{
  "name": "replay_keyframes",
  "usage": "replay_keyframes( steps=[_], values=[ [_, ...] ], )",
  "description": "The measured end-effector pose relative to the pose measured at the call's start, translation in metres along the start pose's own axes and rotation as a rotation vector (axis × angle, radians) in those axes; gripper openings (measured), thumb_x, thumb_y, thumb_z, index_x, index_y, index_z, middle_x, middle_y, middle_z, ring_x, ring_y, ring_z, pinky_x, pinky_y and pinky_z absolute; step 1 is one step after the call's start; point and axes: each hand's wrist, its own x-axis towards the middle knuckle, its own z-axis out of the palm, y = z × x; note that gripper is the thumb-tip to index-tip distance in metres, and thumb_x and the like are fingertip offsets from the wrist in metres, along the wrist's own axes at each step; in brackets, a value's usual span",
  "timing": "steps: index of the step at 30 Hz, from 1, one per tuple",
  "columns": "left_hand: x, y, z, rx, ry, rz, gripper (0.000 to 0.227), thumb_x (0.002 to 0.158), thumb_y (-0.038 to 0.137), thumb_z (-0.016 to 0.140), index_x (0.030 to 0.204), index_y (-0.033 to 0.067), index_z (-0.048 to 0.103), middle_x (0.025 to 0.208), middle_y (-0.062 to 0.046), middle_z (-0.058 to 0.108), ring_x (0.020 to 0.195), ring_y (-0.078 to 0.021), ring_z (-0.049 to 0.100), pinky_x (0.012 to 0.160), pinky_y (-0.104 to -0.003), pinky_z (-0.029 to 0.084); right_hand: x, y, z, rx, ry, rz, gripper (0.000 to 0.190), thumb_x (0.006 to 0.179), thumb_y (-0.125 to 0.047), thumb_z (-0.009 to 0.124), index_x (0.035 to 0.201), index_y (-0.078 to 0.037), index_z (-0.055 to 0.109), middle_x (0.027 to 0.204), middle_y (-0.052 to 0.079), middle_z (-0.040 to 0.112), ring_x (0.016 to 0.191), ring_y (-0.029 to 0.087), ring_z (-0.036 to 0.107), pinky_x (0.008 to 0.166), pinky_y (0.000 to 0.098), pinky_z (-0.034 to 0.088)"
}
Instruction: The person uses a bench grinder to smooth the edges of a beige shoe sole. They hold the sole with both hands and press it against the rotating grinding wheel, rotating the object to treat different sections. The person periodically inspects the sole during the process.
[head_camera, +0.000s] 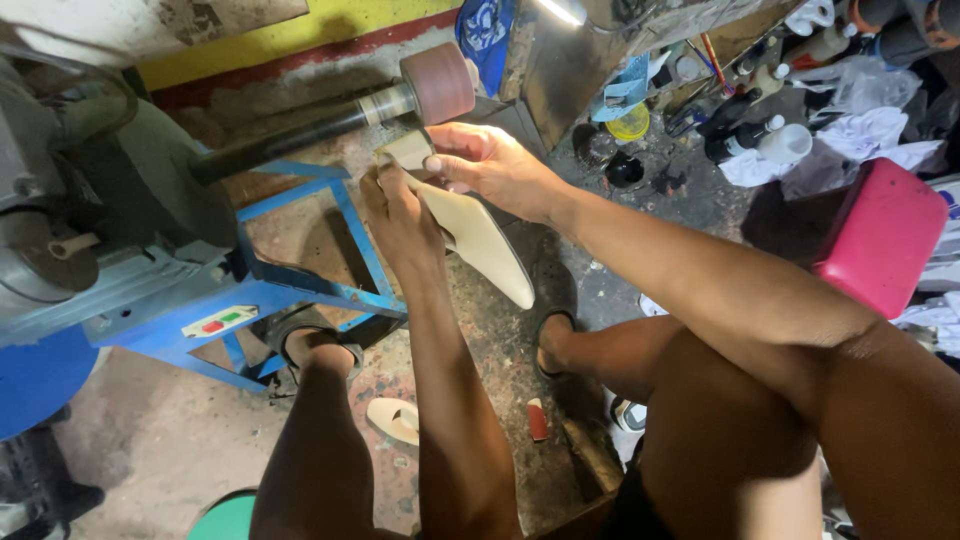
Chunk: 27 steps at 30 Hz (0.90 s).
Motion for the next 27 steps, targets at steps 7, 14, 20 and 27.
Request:
replay_keyframes(
  steps=[7,14,20,27],
  values=[
    [0.012,-0.010,0.005,0.029,0.010,0.067,0.052,0.102,0.045,0.050,0.119,-0.0026,0.062,0.108,-0.016,0.068,0.094,-0.0259,0.069,0.079,-0.036,0.057,0.003,0.004,0.002,0.089,0.040,0.004,0.036,0.106,-0.022,0.062,0.135,0.000,0.061,0.119,0.001,0.071,0.103,0.006,0.066,0.091,0.0252,0.057],
    [0.012,0.016,0.010,-0.131,0.020,-0.126,0.058,0.099,0.048,0.050,0.119,-0.0052,0.063,0.107,-0.015,0.070,0.095,-0.0229,0.069,0.081,-0.035,0.057,0.012,0.010,-0.002,0.115,0.052,0.011,0.031,0.106,-0.023,0.062,0.130,-0.003,0.066,0.108,-0.001,0.073,0.089,0.004,0.066,0.076,0.0245,0.058],
    [0.015,0.024,0.013,-0.133,-0.015,-0.146,0.055,0.099,0.043,0.049,0.120,-0.0057,0.062,0.110,-0.018,0.071,0.097,-0.0252,0.070,0.083,-0.036,0.057,0.016,0.015,-0.007,0.169,0.104,0.072,0.028,0.104,-0.026,0.064,0.123,-0.005,0.070,0.098,0.000,0.074,0.078,0.007,0.065,0.066,0.0257,0.056],
    [0.015,0.023,0.011,-0.156,-0.008,-0.172,0.054,0.099,0.044,0.049,0.116,-0.0044,0.064,0.106,-0.016,0.071,0.094,-0.0246,0.070,0.080,-0.037,0.058,0.021,0.021,-0.010,0.165,0.118,0.067,0.027,0.104,-0.025,0.065,0.121,-0.004,0.071,0.098,0.001,0.075,0.079,0.008,0.067,0.068,0.0262,0.058]
  ],
)
